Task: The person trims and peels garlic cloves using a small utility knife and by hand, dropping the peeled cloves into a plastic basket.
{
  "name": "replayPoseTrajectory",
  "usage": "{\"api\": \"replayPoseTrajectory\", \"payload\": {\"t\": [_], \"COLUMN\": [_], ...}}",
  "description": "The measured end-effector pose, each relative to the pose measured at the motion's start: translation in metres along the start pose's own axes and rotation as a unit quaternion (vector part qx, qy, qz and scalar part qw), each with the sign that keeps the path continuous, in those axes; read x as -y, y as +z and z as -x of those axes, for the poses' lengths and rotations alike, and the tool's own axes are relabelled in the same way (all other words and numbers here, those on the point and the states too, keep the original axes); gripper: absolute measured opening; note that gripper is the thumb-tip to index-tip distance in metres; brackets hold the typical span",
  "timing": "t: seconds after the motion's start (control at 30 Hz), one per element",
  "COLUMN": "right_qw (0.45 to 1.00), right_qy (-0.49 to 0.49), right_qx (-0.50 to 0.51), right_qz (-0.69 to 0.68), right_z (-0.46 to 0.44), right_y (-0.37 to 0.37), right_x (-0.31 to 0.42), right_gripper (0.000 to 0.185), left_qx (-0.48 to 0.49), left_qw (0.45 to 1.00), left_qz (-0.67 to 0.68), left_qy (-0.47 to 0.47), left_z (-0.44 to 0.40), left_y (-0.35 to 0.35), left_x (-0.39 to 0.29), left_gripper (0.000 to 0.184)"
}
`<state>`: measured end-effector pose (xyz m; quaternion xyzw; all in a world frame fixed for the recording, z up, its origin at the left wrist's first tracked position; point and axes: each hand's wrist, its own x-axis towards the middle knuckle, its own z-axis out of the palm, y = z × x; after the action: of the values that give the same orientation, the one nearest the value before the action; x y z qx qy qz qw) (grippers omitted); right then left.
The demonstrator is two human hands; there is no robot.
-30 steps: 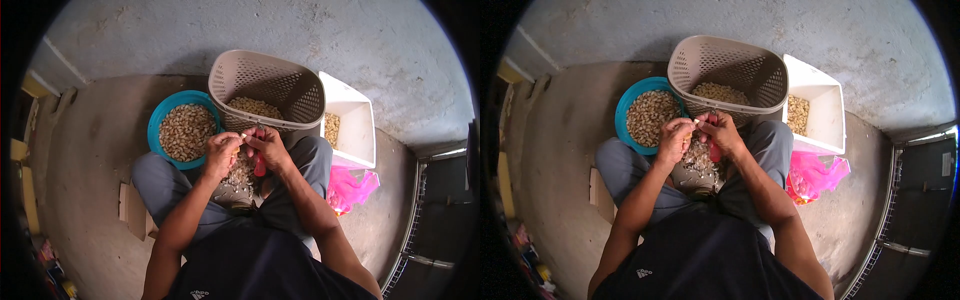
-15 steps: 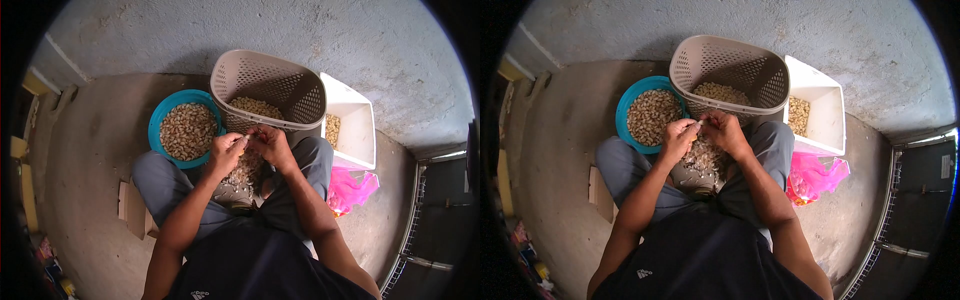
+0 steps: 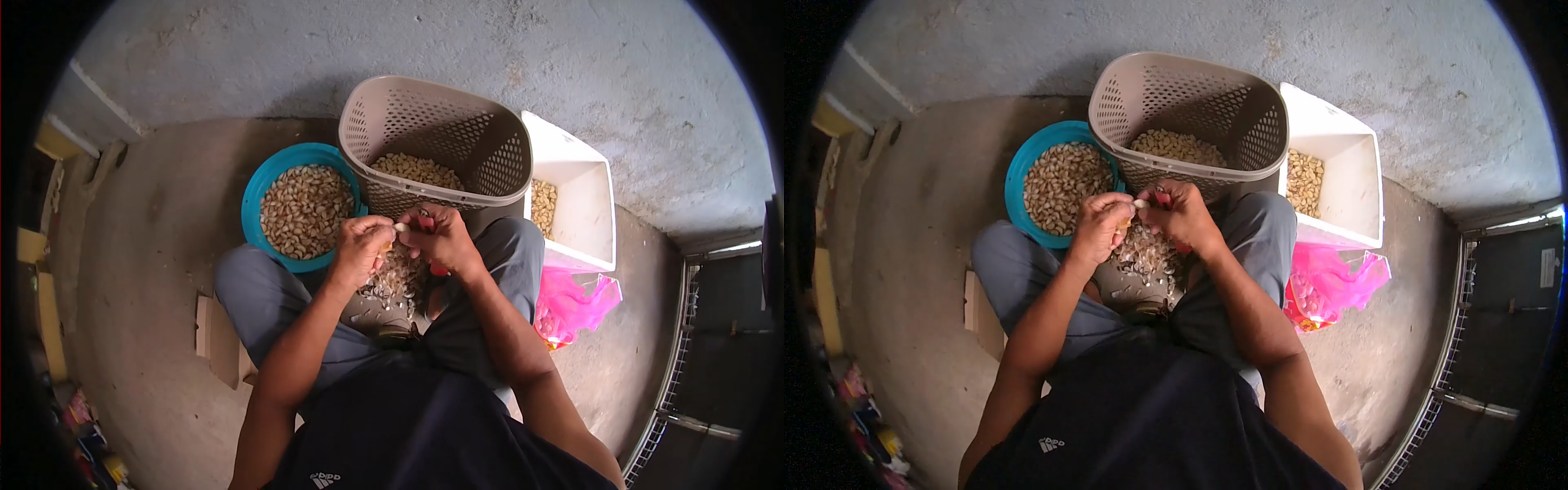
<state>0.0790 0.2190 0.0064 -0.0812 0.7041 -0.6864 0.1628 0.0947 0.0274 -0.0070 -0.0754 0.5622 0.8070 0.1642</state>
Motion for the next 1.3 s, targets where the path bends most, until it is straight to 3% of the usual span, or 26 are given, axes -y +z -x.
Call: {"api": "replayPoseTrajectory", "payload": {"t": [0.07, 0.27, 0.47, 0.57, 0.67, 0.77, 0.87, 1.13, 1.3], "right_qw": [0.997, 0.997, 0.982, 0.999, 0.984, 0.993, 0.993, 0.994, 0.977], "right_qy": [0.061, 0.067, 0.084, 0.037, -0.117, -0.018, -0.002, 0.006, 0.010], "right_qx": [0.000, -0.009, -0.005, 0.011, -0.027, 0.016, 0.004, -0.059, -0.108], "right_qz": [-0.048, -0.049, -0.168, 0.007, 0.128, 0.118, 0.114, -0.096, -0.183], "right_z": [-0.001, -0.001, -0.003, 0.000, -0.003, 0.001, 0.003, -0.007, -0.009], "right_y": [-0.001, 0.005, 0.003, 0.006, 0.007, 0.003, 0.008, -0.001, -0.009], "right_x": [0.010, 0.010, 0.004, 0.014, -0.014, 0.004, 0.017, 0.005, 0.014], "right_gripper": [0.014, 0.016, 0.014, 0.015, 0.020, 0.020, 0.018, 0.017, 0.021], "left_qx": [-0.004, -0.008, -0.003, -0.015, -0.021, -0.018, -0.024, -0.047, -0.029], "left_qw": [1.000, 1.000, 0.998, 1.000, 1.000, 1.000, 0.999, 0.996, 0.999], "left_qz": [0.014, 0.007, 0.054, 0.025, 0.005, 0.002, 0.022, 0.081, 0.012], "left_qy": [-0.005, 0.002, -0.016, -0.010, -0.001, 0.002, -0.009, -0.013, -0.023], "left_z": [-0.002, -0.002, -0.001, -0.002, 0.001, -0.001, -0.002, -0.005, 0.000], "left_y": [0.001, 0.000, 0.000, -0.001, 0.002, 0.001, 0.003, 0.003, 0.004], "left_x": [-0.002, -0.001, -0.004, -0.002, -0.003, 0.003, 0.003, 0.003, -0.002], "left_gripper": [0.014, 0.012, 0.013, 0.014, 0.014, 0.014, 0.013, 0.011, 0.015]}}
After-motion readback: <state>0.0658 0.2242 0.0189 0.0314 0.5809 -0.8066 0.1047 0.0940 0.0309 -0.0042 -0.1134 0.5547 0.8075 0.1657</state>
